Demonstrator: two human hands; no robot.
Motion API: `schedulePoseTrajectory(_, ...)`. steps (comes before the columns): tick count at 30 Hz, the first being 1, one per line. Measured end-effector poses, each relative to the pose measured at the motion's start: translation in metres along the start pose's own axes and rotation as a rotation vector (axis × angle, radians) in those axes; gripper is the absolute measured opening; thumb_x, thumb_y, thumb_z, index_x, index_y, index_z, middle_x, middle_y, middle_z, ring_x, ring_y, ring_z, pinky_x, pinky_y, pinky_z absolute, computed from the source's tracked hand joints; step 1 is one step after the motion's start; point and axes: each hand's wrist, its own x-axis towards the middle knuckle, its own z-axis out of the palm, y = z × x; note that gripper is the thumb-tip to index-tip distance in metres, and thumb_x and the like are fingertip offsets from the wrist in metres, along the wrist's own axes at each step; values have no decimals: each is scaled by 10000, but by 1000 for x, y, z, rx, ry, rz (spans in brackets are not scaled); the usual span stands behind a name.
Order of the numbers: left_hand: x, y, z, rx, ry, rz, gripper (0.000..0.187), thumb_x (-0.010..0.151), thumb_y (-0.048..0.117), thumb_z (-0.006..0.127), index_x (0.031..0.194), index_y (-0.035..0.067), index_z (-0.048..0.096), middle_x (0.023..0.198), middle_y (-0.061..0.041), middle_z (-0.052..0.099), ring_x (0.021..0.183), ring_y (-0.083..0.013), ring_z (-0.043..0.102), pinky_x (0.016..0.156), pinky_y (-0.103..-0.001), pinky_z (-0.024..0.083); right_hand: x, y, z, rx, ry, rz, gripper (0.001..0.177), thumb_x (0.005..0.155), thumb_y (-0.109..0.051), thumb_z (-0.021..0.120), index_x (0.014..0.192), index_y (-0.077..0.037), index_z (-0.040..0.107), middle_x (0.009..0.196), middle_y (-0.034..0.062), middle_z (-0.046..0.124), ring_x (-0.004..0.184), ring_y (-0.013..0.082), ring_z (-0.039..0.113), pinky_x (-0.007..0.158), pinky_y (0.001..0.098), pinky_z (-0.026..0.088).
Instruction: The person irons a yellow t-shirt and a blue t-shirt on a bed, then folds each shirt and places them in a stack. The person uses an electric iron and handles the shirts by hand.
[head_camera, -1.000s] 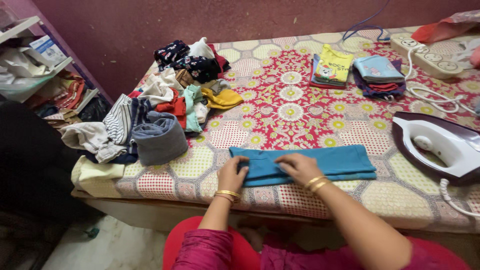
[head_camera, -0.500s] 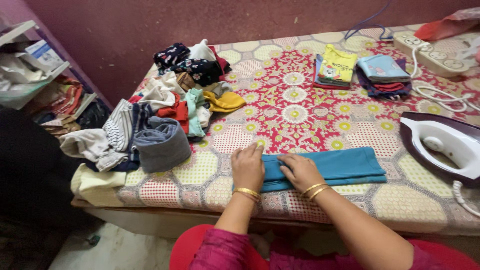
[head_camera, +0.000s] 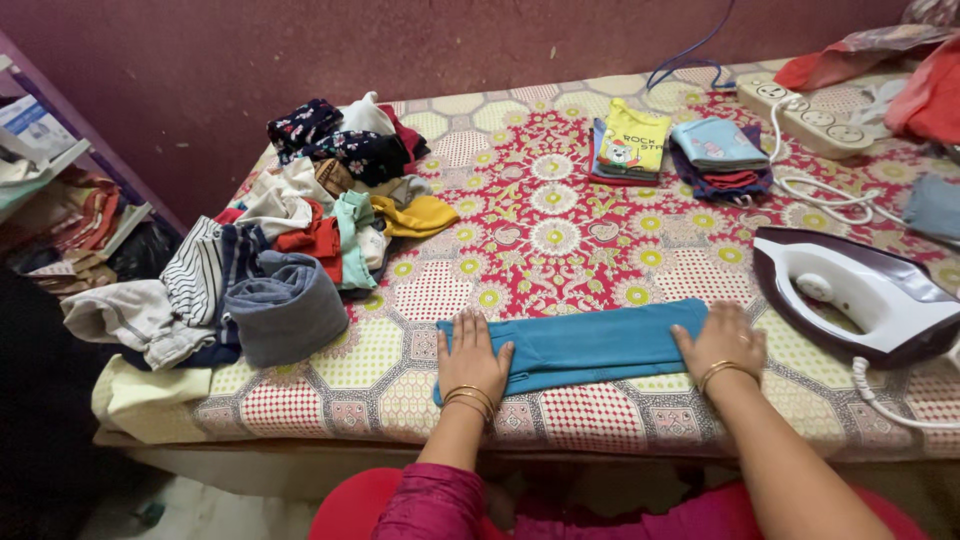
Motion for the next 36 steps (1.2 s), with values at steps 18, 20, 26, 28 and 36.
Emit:
schedulePoseTrajectory(18, -1, -33, 24, -2334, 12, -182, 608, 1032, 471, 502, 1443, 22, 478, 1352, -241, 614, 1297, -358, 619, 1079, -459, 538, -11, -95, -45, 755, 227, -374, 467, 678, -221, 859, 1078, -65, 676, 1033, 172, 756, 946, 327, 742, 850, 420, 578)
schedulePoseTrajectory(20, -8, -35, 13, -2369, -122, -288, 614, 992, 518, 461, 1452, 112, 433, 1325, -230, 606, 1223, -356, 623, 1019, -485, 536, -38, -136, -52, 863, 152, -518, 418, 714, -160, 824, 1084, -72, 651, 1027, 142, 766, 982, 268, 750, 891, 391, 578)
schedulePoseTrajectory(26, -25, -28, -18, -2234, -62, -208, 671, 925, 201, 611, 1525, 228, 311, 1372, -123, 540, 1136, -270, 634, 947, -476, 563, -90, -193, -48, 1320, -334, -691, 338, 906, -162, 660, 1233, -117, 591, 1109, 35, 722, 1060, 125, 698, 891, 328, 589)
schedulePoseTrajectory(28, -24, -28, -21, -2104, 12, -187, 837, 855, -13, 634, 1538, 307, 272, 1380, -82, 547, 1126, -235, 639, 947, -457, 567, -87, -176, -46, 1269, -57, -650, 271, 953, -146, 639, 1213, -71, 645, 1134, 61, 740, 1071, 138, 707, 945, 313, 572)
schedulePoseTrajectory(36, 15, -53, 12, -2103, 66, -99, 556, 845, -102, 564, 1390, 2, 589, 1353, -135, 657, 1111, -162, 697, 967, -331, 586, -107, -111, 1, 731, 157, -723, 671, 761, -408, 808, 1275, -43, 579, 1305, 172, 630, 1204, 288, 619, 1031, 411, 503)
